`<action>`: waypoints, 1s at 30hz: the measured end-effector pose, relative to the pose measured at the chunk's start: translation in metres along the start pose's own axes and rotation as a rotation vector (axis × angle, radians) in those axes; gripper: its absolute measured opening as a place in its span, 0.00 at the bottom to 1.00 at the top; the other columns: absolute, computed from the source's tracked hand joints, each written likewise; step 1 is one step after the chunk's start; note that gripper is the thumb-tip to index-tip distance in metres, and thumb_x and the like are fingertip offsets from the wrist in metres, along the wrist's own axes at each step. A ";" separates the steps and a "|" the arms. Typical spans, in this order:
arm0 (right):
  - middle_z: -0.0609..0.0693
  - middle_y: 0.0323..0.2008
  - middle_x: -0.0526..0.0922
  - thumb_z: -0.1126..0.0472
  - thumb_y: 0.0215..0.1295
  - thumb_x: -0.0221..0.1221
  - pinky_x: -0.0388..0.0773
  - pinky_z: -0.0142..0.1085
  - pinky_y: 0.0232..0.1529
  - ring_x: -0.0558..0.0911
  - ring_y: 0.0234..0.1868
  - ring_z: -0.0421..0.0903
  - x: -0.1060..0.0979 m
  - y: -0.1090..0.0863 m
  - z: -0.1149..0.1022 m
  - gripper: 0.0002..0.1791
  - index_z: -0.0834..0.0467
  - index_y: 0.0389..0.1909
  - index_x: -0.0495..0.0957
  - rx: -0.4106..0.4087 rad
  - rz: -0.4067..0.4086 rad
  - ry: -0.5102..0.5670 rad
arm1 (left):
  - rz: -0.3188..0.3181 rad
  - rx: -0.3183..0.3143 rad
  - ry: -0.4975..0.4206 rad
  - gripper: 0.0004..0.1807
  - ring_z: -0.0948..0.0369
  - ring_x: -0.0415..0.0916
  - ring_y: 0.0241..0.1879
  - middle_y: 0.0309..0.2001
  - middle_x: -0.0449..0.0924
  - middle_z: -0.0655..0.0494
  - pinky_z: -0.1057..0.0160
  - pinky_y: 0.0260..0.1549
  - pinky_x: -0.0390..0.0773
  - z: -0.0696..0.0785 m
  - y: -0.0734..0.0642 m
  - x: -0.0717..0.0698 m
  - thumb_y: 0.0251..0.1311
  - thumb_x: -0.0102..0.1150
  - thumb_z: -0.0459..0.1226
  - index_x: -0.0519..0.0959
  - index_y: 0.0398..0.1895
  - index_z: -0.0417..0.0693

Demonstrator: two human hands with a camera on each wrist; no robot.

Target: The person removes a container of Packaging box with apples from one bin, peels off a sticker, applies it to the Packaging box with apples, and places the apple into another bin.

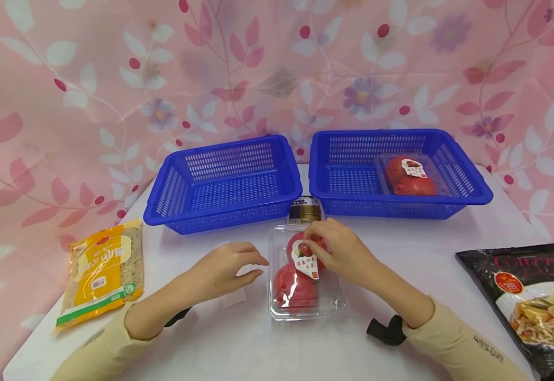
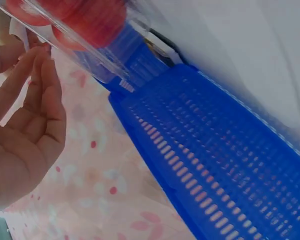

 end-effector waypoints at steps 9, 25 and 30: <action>0.40 0.27 0.77 0.71 0.49 0.65 0.76 0.37 0.30 0.74 0.32 0.37 0.005 0.002 0.005 0.11 0.55 0.30 0.76 -0.021 -0.012 -0.003 | 0.132 0.207 0.023 0.09 0.64 0.68 0.34 0.30 0.73 0.61 0.76 0.32 0.68 0.026 0.021 0.002 0.54 0.61 0.38 0.82 0.40 0.51; 0.37 0.24 0.74 0.69 0.52 0.64 0.71 0.32 0.24 0.69 0.28 0.36 0.011 0.003 0.013 0.09 0.54 0.29 0.76 0.006 -0.045 -0.028 | 0.012 0.265 0.090 0.13 0.64 0.66 0.34 0.33 0.72 0.61 0.73 0.32 0.66 0.035 0.033 0.016 0.57 0.57 0.39 0.80 0.47 0.52; 0.37 0.24 0.73 0.69 0.51 0.64 0.69 0.29 0.25 0.69 0.28 0.36 0.013 0.003 0.014 0.09 0.54 0.29 0.76 0.013 -0.048 -0.053 | 0.010 0.274 0.069 0.11 0.65 0.65 0.32 0.31 0.71 0.62 0.75 0.31 0.65 0.035 0.031 0.016 0.57 0.57 0.39 0.82 0.43 0.54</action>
Point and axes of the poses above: each hand's wrist, its own y-axis towards the middle knuckle, its own x-axis out of the palm, z = x × y, the point moved 7 cm from there along y, towards the middle knuckle
